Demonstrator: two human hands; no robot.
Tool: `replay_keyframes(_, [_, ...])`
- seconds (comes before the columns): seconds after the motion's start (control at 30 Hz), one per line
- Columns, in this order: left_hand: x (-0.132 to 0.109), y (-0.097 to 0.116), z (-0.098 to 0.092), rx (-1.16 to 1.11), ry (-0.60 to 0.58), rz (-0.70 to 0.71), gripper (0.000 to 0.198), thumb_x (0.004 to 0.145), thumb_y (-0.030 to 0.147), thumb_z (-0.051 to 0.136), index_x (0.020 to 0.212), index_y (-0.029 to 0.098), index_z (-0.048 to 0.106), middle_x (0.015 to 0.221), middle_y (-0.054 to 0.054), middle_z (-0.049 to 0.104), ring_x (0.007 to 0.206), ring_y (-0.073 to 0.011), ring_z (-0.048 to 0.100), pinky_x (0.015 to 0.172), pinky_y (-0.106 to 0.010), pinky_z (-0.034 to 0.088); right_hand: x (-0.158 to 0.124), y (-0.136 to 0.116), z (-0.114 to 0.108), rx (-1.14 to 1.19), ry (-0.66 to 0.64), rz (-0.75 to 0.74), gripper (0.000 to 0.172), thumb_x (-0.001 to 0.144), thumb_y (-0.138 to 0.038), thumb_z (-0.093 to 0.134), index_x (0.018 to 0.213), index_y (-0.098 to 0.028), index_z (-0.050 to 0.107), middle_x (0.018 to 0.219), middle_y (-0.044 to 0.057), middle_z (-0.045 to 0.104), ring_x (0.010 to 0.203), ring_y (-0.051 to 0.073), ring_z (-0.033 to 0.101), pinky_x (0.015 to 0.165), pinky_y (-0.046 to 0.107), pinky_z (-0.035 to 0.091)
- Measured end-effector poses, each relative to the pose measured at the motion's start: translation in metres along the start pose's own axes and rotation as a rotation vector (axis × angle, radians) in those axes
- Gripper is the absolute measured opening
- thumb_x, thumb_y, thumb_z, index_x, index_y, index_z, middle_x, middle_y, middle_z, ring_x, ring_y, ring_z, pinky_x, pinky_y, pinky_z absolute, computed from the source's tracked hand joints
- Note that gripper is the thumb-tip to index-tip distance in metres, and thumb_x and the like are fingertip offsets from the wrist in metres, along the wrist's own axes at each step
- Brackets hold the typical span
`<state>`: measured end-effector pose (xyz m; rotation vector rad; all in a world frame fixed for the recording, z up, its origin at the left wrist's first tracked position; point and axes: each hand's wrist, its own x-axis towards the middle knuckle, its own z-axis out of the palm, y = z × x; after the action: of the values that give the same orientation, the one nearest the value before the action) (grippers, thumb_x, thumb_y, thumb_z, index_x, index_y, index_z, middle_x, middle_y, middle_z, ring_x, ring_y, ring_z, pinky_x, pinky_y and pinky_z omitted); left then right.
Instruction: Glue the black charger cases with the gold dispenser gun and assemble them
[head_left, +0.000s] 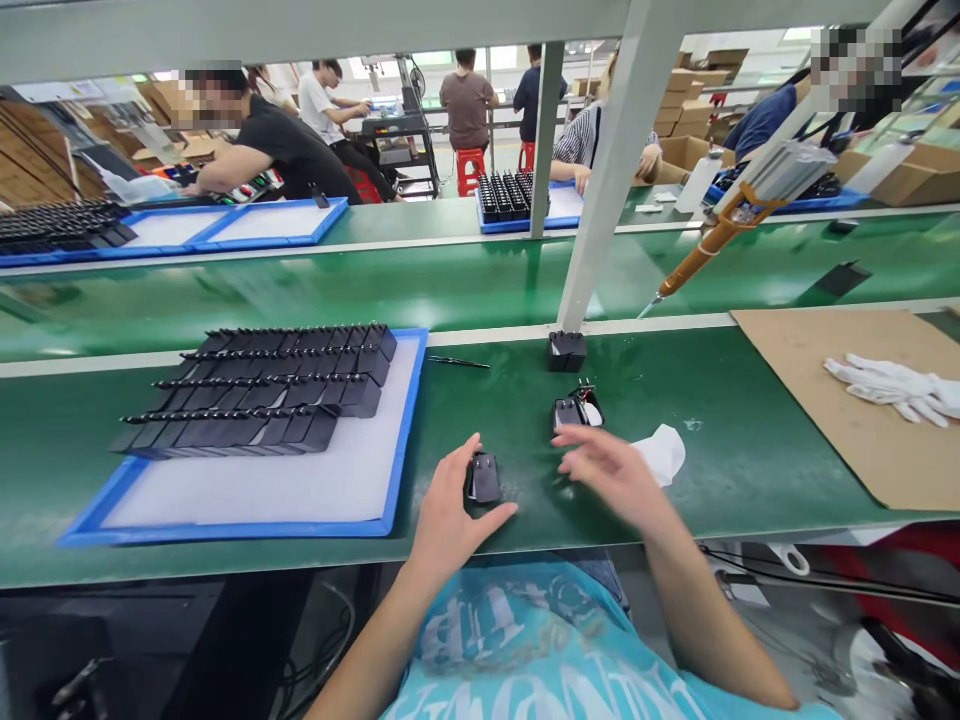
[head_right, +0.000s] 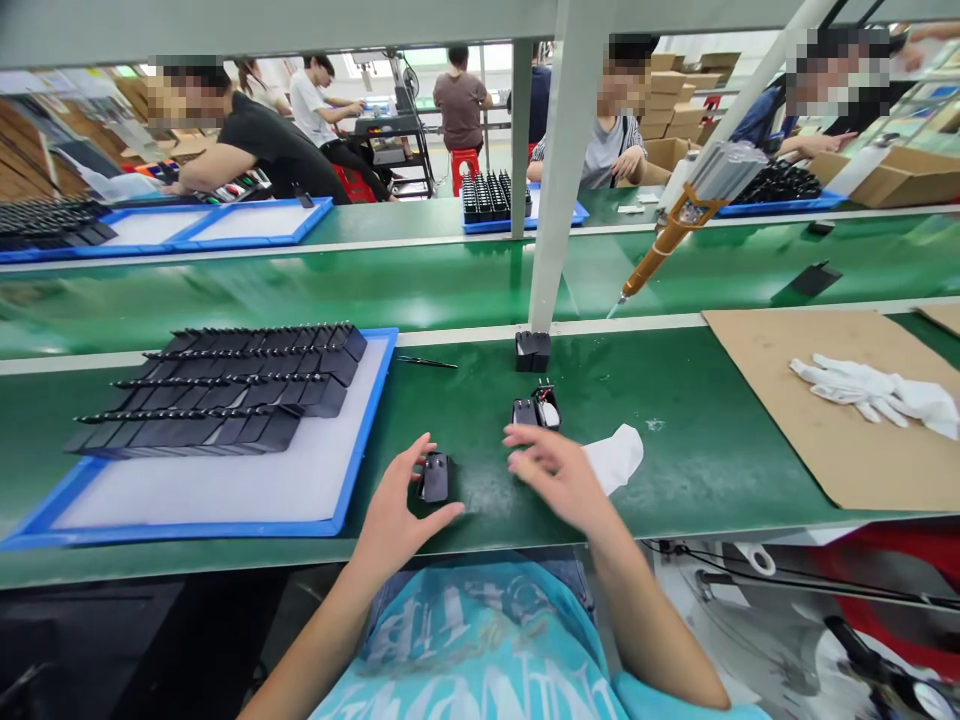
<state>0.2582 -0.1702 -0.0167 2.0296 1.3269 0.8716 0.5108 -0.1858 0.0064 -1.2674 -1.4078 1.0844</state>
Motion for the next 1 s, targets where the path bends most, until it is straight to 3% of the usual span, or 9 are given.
replay_keyframes(0.1, [0.001, -0.003, 0.001, -0.113, 0.024, -0.027, 0.072, 0.082, 0.033, 0.07, 0.144, 0.031, 0.034, 0.131, -0.009, 0.058, 0.118, -0.0239, 0.057, 0.094, -0.041, 0.052, 0.031, -0.005, -0.065, 0.113, 0.518, -0.23, 0.032, 0.081, -0.025, 0.068, 0.113, -0.028, 0.064, 0.103, 0.007, 0.065, 0.084, 0.017, 0.066, 0.068, 0.032, 0.056])
replay_keyframes(0.2, [0.005, -0.013, 0.001, -0.365, 0.028, -0.11, 0.063, 0.087, 0.032, 0.064, 0.143, 0.029, 0.036, 0.129, -0.01, 0.061, 0.107, -0.0188, 0.064, 0.09, -0.036, 0.055, 0.077, -0.006, -0.131, 0.155, 0.871, -0.405, 0.062, 0.065, -0.013, 0.078, 0.12, -0.032, 0.056, 0.123, 0.008, 0.055, 0.108, 0.018, 0.058, 0.083, 0.035, 0.05])
replay_keyframes(0.27, [0.008, -0.021, 0.003, -0.487, 0.068, -0.171, 0.057, 0.088, 0.034, 0.063, 0.139, 0.026, 0.041, 0.127, -0.011, 0.063, 0.094, -0.0157, 0.068, 0.086, -0.033, 0.057, 0.106, -0.005, -0.164, 0.18, 0.869, -0.314, 0.086, 0.056, -0.007, 0.079, 0.13, -0.036, 0.046, 0.14, 0.01, 0.041, 0.12, 0.018, 0.05, 0.088, 0.035, 0.045])
replay_keyframes(0.33, [0.01, -0.026, 0.005, -0.508, 0.112, -0.207, 0.047, 0.087, 0.035, 0.064, 0.131, 0.023, 0.051, 0.123, -0.011, 0.065, 0.085, -0.0151, 0.069, 0.079, -0.031, 0.059, 0.126, -0.005, -0.181, 0.218, 0.735, -0.225, 0.089, 0.056, -0.006, 0.076, 0.131, -0.04, 0.043, 0.145, 0.01, 0.035, 0.121, 0.017, 0.05, 0.086, 0.035, 0.044])
replay_keyframes(0.5, [0.007, -0.021, 0.006, -0.171, 0.131, -0.011, 0.024, 0.093, 0.036, 0.054, 0.107, 0.024, 0.07, 0.121, -0.007, 0.068, 0.109, -0.0216, 0.065, 0.085, -0.033, 0.057, 0.145, -0.009, -0.173, 0.265, 0.491, -0.223, 0.07, 0.057, -0.008, 0.074, 0.113, -0.044, 0.053, 0.137, 0.001, 0.043, 0.1, 0.014, 0.062, 0.08, 0.033, 0.047])
replay_keyframes(0.6, [0.002, -0.017, 0.009, 0.053, 0.091, 0.134, 0.045, 0.085, 0.04, 0.067, 0.125, 0.024, 0.06, 0.127, -0.008, 0.065, 0.115, -0.0248, 0.062, 0.096, -0.039, 0.053, 0.145, -0.013, -0.161, 0.292, 0.464, -0.196, 0.062, 0.055, -0.011, 0.075, 0.107, -0.04, 0.055, 0.127, -0.001, 0.05, 0.09, 0.015, 0.066, 0.08, 0.036, 0.049])
replay_keyframes(0.7, [0.0, -0.017, 0.018, 0.216, 0.121, 0.141, 0.054, 0.08, 0.039, 0.073, 0.127, 0.021, 0.057, 0.118, -0.01, 0.069, 0.106, -0.0268, 0.065, 0.091, -0.042, 0.054, 0.14, -0.015, -0.153, 0.291, 0.467, -0.186, 0.054, 0.059, -0.015, 0.075, 0.105, -0.035, 0.057, 0.113, -0.001, 0.057, 0.082, 0.015, 0.066, 0.079, 0.036, 0.05])
replay_keyframes(0.87, [0.003, -0.019, 0.026, 0.261, 0.177, 0.076, 0.034, 0.083, 0.037, 0.068, 0.111, 0.017, 0.062, 0.102, -0.01, 0.072, 0.089, -0.0263, 0.069, 0.078, -0.039, 0.056, 0.108, -0.019, -0.13, 0.288, 0.523, -0.192, 0.042, 0.066, -0.023, 0.074, 0.105, -0.031, 0.061, 0.098, -0.002, 0.062, 0.068, 0.01, 0.059, 0.071, 0.029, 0.05])
replay_keyframes(1.0, [0.004, -0.014, 0.019, 0.144, 0.131, 0.03, 0.04, 0.088, 0.036, 0.063, 0.123, 0.02, 0.054, 0.101, -0.007, 0.074, 0.081, -0.0211, 0.071, 0.071, -0.031, 0.056, 0.06, -0.028, -0.099, 0.302, 0.538, -0.206, 0.043, 0.073, -0.031, 0.073, 0.114, -0.033, 0.062, 0.099, 0.0, 0.061, 0.063, 0.009, 0.053, 0.063, 0.027, 0.049])
